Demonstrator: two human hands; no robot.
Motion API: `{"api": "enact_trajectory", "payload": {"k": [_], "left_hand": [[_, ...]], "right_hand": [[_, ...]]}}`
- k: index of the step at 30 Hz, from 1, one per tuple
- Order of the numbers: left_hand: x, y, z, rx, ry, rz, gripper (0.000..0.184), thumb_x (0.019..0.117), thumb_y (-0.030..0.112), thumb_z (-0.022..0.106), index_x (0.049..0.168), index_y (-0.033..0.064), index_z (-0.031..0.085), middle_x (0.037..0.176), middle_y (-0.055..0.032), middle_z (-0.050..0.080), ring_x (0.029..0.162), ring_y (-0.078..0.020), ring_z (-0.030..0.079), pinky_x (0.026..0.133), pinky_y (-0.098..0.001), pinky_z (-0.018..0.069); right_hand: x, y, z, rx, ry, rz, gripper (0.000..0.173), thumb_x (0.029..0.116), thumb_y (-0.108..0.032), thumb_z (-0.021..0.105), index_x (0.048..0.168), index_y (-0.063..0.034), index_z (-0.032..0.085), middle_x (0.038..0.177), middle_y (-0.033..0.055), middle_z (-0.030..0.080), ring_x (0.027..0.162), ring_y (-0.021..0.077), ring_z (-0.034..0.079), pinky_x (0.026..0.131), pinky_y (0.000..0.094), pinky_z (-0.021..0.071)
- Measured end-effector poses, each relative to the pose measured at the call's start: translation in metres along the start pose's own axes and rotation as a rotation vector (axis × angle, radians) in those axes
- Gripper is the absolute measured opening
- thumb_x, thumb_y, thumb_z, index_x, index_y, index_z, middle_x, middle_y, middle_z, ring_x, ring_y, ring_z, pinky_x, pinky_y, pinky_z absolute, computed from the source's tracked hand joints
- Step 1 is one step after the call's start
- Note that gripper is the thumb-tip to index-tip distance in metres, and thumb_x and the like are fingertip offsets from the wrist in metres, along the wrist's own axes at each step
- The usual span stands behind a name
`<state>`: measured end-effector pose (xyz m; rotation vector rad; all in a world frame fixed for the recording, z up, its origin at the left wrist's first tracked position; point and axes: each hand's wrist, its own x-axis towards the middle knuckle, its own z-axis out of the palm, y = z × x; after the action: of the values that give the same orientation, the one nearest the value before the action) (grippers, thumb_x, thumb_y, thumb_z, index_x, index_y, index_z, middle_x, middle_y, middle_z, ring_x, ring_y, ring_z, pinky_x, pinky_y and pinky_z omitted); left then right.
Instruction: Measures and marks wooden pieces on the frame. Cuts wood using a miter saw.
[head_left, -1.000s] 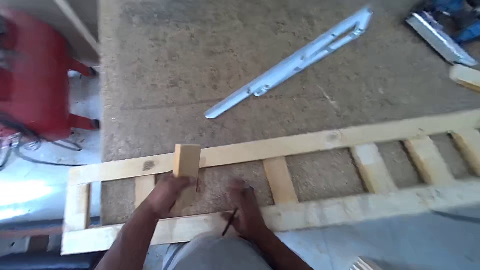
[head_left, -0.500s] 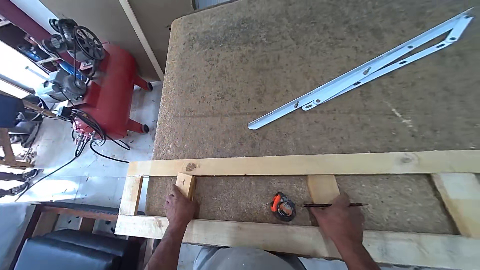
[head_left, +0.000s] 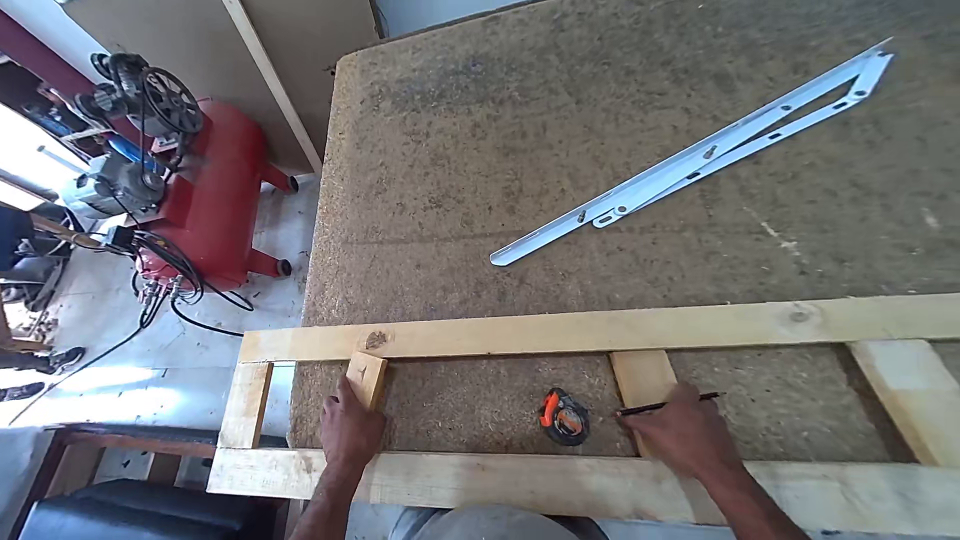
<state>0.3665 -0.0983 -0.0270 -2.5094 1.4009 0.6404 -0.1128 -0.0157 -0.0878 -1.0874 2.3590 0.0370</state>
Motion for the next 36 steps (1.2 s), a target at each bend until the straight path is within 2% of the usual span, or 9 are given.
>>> {"api": "enact_trajectory", "payload": {"k": [4, 12, 15, 19, 22, 25, 28, 31, 36], "left_hand": [[0.003, -0.011, -0.002, -0.055, -0.070, 0.019, 0.122, 0.0601, 0.039, 0.090, 0.161, 0.0116, 0.027, 0.140, -0.0242, 0.055, 0.125, -0.0396, 0.058, 0.102, -0.0548, 0.0512], [0.007, 0.002, -0.010, 0.019, -0.028, 0.020, 0.106, 0.0717, 0.035, 0.082, 0.161, 0.0108, 0.030, 0.140, -0.0232, 0.057, 0.125, -0.0393, 0.059, 0.102, -0.0569, 0.0507], [0.011, 0.003, -0.011, -0.052, -0.015, 0.028, 0.092, 0.0784, 0.030, 0.076, 0.158, 0.0099, 0.035, 0.138, -0.0205, 0.059, 0.125, -0.0366, 0.060, 0.102, -0.0567, 0.0510], [0.024, -0.005, -0.041, -0.196, -0.157, -0.040, 0.091, 0.0808, 0.055, 0.080, 0.150, 0.0065, 0.045, 0.127, -0.0184, 0.067, 0.120, -0.0347, 0.064, 0.102, -0.0581, 0.0497], [0.021, -0.015, -0.032, -0.081, -0.177, -0.087, 0.101, 0.0750, 0.061, 0.081, 0.150, 0.0058, 0.042, 0.128, -0.0200, 0.066, 0.120, -0.0375, 0.064, 0.100, -0.0596, 0.0516], [-0.005, -0.010, 0.007, 0.078, -0.136, -0.042, 0.135, 0.0620, 0.067, 0.085, 0.162, 0.0048, 0.020, 0.141, -0.0253, 0.057, 0.128, -0.0422, 0.058, 0.104, -0.0648, 0.0462], [-0.010, -0.006, 0.028, 0.114, -0.038, -0.055, 0.125, 0.0677, 0.053, 0.084, 0.163, 0.0057, 0.018, 0.139, -0.0245, 0.057, 0.124, -0.0387, 0.060, 0.104, -0.0571, 0.0479], [-0.002, -0.010, 0.025, 0.099, -0.059, -0.059, 0.126, 0.0629, 0.049, 0.086, 0.162, 0.0071, 0.020, 0.135, -0.0205, 0.061, 0.117, -0.0351, 0.065, 0.096, -0.0542, 0.0545], [-0.009, -0.011, 0.015, 0.112, -0.049, -0.012, 0.135, 0.0552, 0.055, 0.089, 0.163, 0.0097, 0.021, 0.137, -0.0213, 0.059, 0.115, -0.0363, 0.066, 0.093, -0.0563, 0.0559]], "right_hand": [[0.003, 0.010, 0.004, 0.061, -0.038, 0.003, 0.114, 0.0614, -0.052, 0.094, 0.146, 0.0021, 0.041, 0.127, 0.0329, 0.059, 0.116, 0.0484, 0.061, 0.095, 0.0641, 0.0516], [0.000, -0.011, -0.021, 0.031, -0.004, 0.042, 0.109, 0.0668, -0.059, 0.091, 0.143, 0.0042, 0.045, 0.125, 0.0346, 0.058, 0.111, 0.0504, 0.063, 0.090, 0.0653, 0.0535], [0.006, -0.024, -0.057, -0.086, -0.101, 0.038, 0.095, 0.0703, -0.063, 0.087, 0.127, 0.0049, 0.055, 0.108, 0.0289, 0.067, 0.102, 0.0464, 0.067, 0.085, 0.0648, 0.0548], [0.009, -0.034, -0.096, -0.288, -0.231, 0.001, 0.071, 0.0704, -0.063, 0.086, 0.101, -0.0018, 0.067, 0.093, 0.0197, 0.070, 0.092, 0.0392, 0.070, 0.078, 0.0613, 0.0560], [-0.013, -0.028, -0.105, -0.150, -0.269, -0.070, 0.078, 0.0769, -0.066, 0.080, 0.118, -0.0016, 0.064, 0.100, 0.0207, 0.070, 0.097, 0.0396, 0.069, 0.083, 0.0637, 0.0548], [-0.041, -0.021, -0.078, 0.062, -0.269, -0.131, 0.086, 0.0781, -0.064, 0.080, 0.137, -0.0055, 0.057, 0.115, 0.0234, 0.068, 0.107, 0.0421, 0.067, 0.090, 0.0670, 0.0523], [-0.082, -0.034, -0.040, 0.321, -0.264, -0.170, 0.091, 0.0781, -0.056, 0.080, 0.149, -0.0086, 0.048, 0.124, 0.0213, 0.066, 0.112, 0.0382, 0.066, 0.094, 0.0625, 0.0534], [-0.120, -0.059, -0.012, 0.506, -0.381, -0.289, 0.097, 0.0738, -0.047, 0.084, 0.153, -0.0106, 0.043, 0.126, 0.0176, 0.066, 0.110, 0.0321, 0.068, 0.093, 0.0575, 0.0562], [-0.131, -0.119, 0.007, 0.224, -0.668, -0.631, 0.093, 0.0758, -0.065, 0.078, 0.146, -0.0113, 0.048, 0.122, 0.0160, 0.066, 0.111, 0.0323, 0.067, 0.093, 0.0575, 0.0553]]}}
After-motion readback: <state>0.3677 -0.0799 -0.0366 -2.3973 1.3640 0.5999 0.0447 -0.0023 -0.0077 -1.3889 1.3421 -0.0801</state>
